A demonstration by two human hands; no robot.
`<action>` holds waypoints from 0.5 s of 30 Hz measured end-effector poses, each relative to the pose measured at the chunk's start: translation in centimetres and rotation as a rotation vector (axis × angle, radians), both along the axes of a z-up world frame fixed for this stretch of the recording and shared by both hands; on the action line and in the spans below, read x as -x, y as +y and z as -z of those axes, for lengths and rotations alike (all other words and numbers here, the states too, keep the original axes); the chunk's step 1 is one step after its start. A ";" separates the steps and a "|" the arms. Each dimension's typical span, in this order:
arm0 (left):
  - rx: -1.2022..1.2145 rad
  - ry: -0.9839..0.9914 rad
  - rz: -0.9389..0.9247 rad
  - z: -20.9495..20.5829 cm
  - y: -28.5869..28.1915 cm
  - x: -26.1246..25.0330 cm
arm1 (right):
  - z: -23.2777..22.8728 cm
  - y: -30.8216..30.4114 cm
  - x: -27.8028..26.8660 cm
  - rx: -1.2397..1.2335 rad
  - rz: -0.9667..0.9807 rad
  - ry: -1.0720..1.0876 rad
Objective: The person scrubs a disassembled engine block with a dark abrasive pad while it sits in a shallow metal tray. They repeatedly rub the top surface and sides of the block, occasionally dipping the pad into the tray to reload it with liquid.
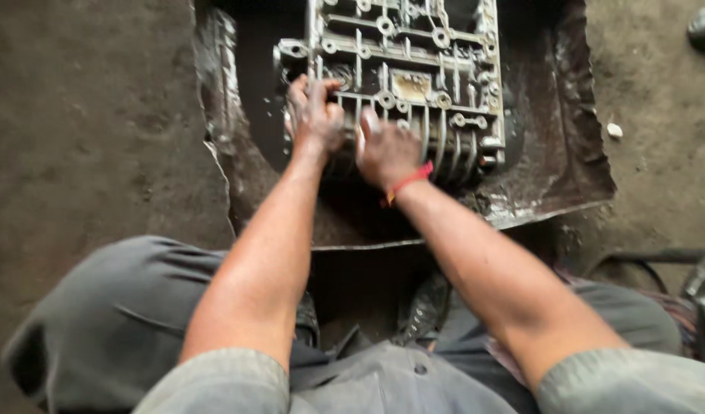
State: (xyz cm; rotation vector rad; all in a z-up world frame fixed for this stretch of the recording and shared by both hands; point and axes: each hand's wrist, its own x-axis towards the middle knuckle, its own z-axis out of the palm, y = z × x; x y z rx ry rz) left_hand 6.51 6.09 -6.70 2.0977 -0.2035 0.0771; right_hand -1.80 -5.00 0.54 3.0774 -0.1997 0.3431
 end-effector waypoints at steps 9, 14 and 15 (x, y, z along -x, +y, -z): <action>-0.057 0.074 -0.014 -1.8 0.5 -0.2 | -0.8 0.5 0.2 -0.016 -0.074 -0.057; 0.022 0.035 -0.018 -1.2 0.4 -0.1 | -2.0 1.4 1.7 -0.142 -0.001 0.032; 0.025 0.032 -0.006 -1.4 0.1 -0.4 | -2.5 1.6 1.8 -0.179 0.041 0.036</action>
